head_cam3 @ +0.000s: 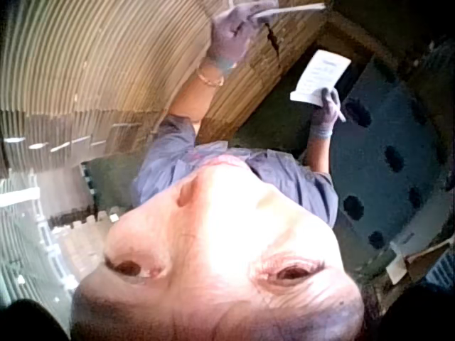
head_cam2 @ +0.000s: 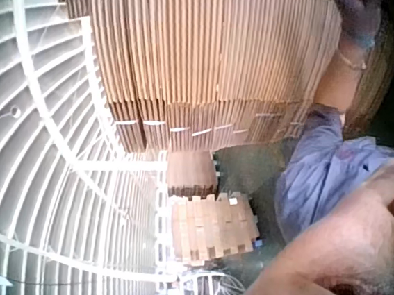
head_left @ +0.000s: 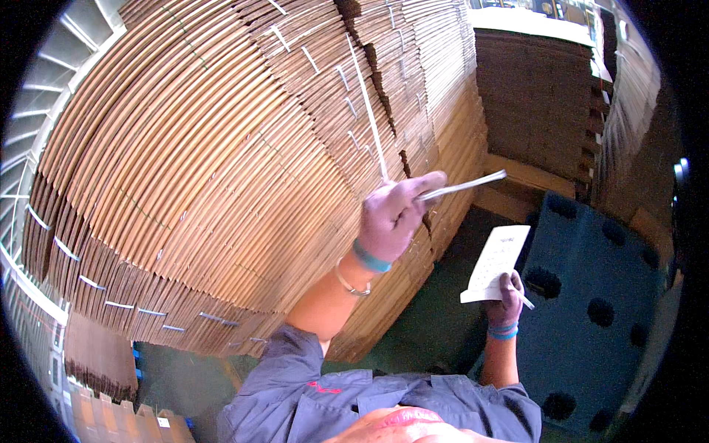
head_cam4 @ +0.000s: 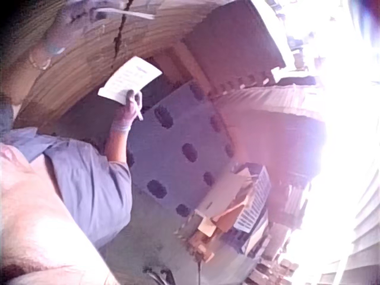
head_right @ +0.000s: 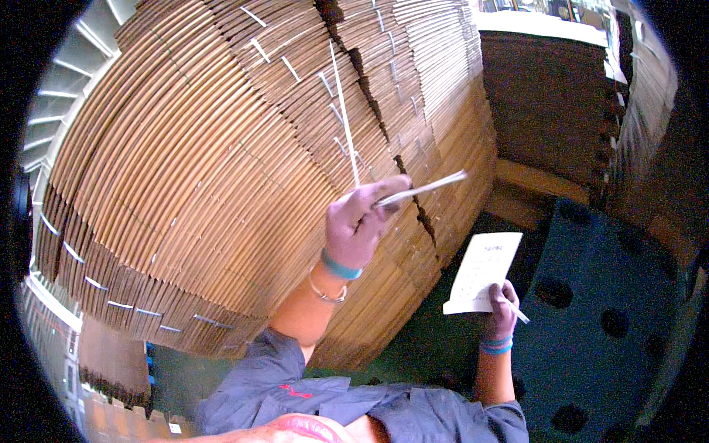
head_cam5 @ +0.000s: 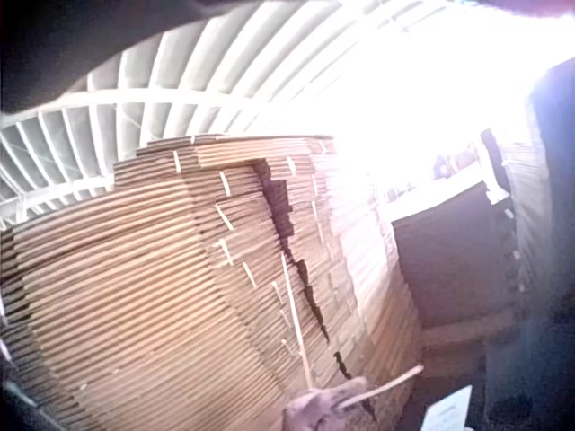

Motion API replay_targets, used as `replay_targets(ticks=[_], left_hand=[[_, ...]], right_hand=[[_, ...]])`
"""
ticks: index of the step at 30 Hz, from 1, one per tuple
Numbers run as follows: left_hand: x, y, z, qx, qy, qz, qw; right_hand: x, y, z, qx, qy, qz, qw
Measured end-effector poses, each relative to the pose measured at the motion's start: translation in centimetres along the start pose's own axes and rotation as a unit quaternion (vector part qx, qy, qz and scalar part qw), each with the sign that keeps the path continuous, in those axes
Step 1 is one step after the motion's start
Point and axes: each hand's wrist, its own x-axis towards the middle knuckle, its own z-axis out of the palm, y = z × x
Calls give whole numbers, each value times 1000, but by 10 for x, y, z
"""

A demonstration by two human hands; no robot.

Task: The person reviews several documents on a table, writes information onto a small product certificate card, and then walks to a large stack of corrugated board sheets to affix the card to the side of the stack.

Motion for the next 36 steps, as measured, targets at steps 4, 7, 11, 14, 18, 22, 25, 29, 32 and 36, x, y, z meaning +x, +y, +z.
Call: replay_targets(ticks=[4, 7, 11, 14, 18, 22, 25, 29, 32, 36], left_hand=[[27, 7, 38, -44, 19, 35, 998], [58, 28, 64, -94, 47, 54, 993], [93, 26, 116, -125, 80, 65, 987], [109, 20, 142, -132, 79, 132, 979], [120, -13, 161, -94, -27, 116, 988], [83, -97, 166, 481, -174, 222, 830], [-27, -136, 134, 546, -314, 219, 745], [-210, -81, 43, 317, -706, 13, 633], [-333, -25, -55, 98, -566, -46, 817], [-262, 115, -190, 282, -188, -25, 941]], right_hand=[[-14, -6, 20, 54, 0, 19, 998], [-19, -10, 5, 23, 4, -2, 1000], [-32, -20, -14, -17, 50, -20, 998], [-38, -19, -29, 31, 52, -36, 997], [-43, -27, -34, -37, 96, -46, 994], [-53, 0, -87, -302, 13, -246, 921], [-68, 5, -104, -354, 3, -280, 892], [-81, -8, -39, -7, 48, -45, 998], [-82, 4, 19, 27, -27, -16, 999], [-83, 28, 78, -17, -114, 32, 993]])
